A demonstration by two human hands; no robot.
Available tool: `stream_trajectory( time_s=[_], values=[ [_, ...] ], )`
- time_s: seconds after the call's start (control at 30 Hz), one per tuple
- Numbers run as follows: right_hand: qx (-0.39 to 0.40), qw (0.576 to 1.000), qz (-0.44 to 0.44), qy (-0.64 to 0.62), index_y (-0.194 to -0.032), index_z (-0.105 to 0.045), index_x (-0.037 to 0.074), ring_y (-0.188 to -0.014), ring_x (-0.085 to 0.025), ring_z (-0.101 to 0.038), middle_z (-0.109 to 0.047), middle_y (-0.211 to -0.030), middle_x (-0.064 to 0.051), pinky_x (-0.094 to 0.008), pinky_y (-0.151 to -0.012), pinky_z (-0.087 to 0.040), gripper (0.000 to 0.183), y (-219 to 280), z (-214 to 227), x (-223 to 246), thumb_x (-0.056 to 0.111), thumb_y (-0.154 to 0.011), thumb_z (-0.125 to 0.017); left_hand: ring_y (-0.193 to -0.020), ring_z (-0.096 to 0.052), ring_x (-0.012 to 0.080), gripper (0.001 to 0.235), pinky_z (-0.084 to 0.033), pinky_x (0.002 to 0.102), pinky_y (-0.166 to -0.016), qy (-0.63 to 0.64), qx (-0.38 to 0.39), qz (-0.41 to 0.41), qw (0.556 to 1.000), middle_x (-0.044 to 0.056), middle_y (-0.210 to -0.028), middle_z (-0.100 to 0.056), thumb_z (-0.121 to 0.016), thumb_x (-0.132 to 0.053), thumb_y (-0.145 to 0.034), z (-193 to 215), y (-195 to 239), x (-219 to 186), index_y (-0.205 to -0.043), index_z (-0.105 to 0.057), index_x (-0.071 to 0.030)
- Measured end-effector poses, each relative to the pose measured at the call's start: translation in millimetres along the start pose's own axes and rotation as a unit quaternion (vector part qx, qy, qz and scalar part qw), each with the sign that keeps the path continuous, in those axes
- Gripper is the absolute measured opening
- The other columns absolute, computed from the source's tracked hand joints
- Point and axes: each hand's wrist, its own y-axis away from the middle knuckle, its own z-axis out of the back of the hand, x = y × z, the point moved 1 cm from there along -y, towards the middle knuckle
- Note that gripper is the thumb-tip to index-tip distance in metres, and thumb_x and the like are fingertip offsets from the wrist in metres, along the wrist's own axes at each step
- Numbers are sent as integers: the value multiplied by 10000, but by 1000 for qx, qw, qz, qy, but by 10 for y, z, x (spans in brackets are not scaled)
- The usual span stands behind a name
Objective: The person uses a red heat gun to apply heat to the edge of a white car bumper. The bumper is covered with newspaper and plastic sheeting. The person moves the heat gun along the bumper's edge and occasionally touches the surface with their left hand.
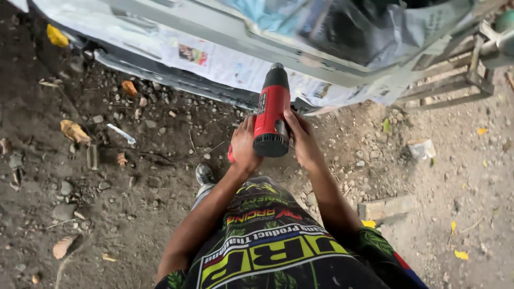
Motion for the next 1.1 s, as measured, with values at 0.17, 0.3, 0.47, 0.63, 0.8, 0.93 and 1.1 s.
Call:
stream_trajectory(
  time_s=[0.17,0.3,0.47,0.63,0.8,0.93,1.1],
  values=[
    [-71,997,-39,15,-1233,-702,1,-739,-29,-537,-649,-886,59,-210,-612,-401,507,83,702,-337,456,-1026,-614,-1103,-607,414,540,-477,500,-933,-11,34,-17,999,196,-1171,-639,-724,-156,-761,-435,47,-203,-1247,-539,-8],
    [-118,988,-96,24,-1301,-731,-2,-594,-102,-427,-512,-769,-3,-279,-485,-327,537,258,1086,-258,469,-1075,-608,-1139,-613,401,476,-484,492,-959,-2,64,-34,997,177,-1189,-645,-722,-150,-803,-769,30,-408,-1236,-554,-43],
    [-126,990,-63,-24,-1311,-642,73,-838,-43,-651,-721,-1008,26,-210,-700,-519,492,307,1427,-143,427,-973,-588,-1172,-579,425,613,-468,508,-979,-16,85,-52,995,213,-1222,-619,-747,-149,-740,-1141,49,-637,-1292,-521,-11],
    [-116,989,-3,-87,-1270,-687,14,-835,-44,-584,-675,-973,27,-218,-731,-475,423,356,2028,-576,361,-1040,-613,-1218,-546,437,743,-456,509,-998,-28,112,-82,990,237,-1275,-595,-773,-144,-654,-1543,29,-710,-1327,-499,11],
    [-185,981,-2,-58,-1139,-729,48,-658,-18,-398,-519,-760,89,-215,-580,-311,348,497,2198,-593,355,-1071,-580,-1236,-571,394,718,-462,489,-1038,-26,149,-108,983,185,-1262,-617,-767,-150,-700,-1735,18,-773,-1357,-503,-30],
    [-195,974,-35,-108,-1149,-703,49,-604,-25,-385,-536,-751,80,-222,-511,-275,330,497,2161,-630,345,-1046,-598,-1229,-589,376,644,-475,477,-1031,-15,151,-103,983,159,-1260,-630,-776,-167,-758,-1740,60,-782,-1343,-525,-69],
    [-130,984,-25,-121,-1324,-655,6,-781,-8,-580,-675,-963,51,-184,-701,-500,424,389,1967,-587,319,-1039,-620,-1158,-596,381,717,-471,485,-949,-27,131,-46,990,172,-1220,-628,-790,-171,-674,-1595,109,-698,-1325,-518,-43]
  ],
)
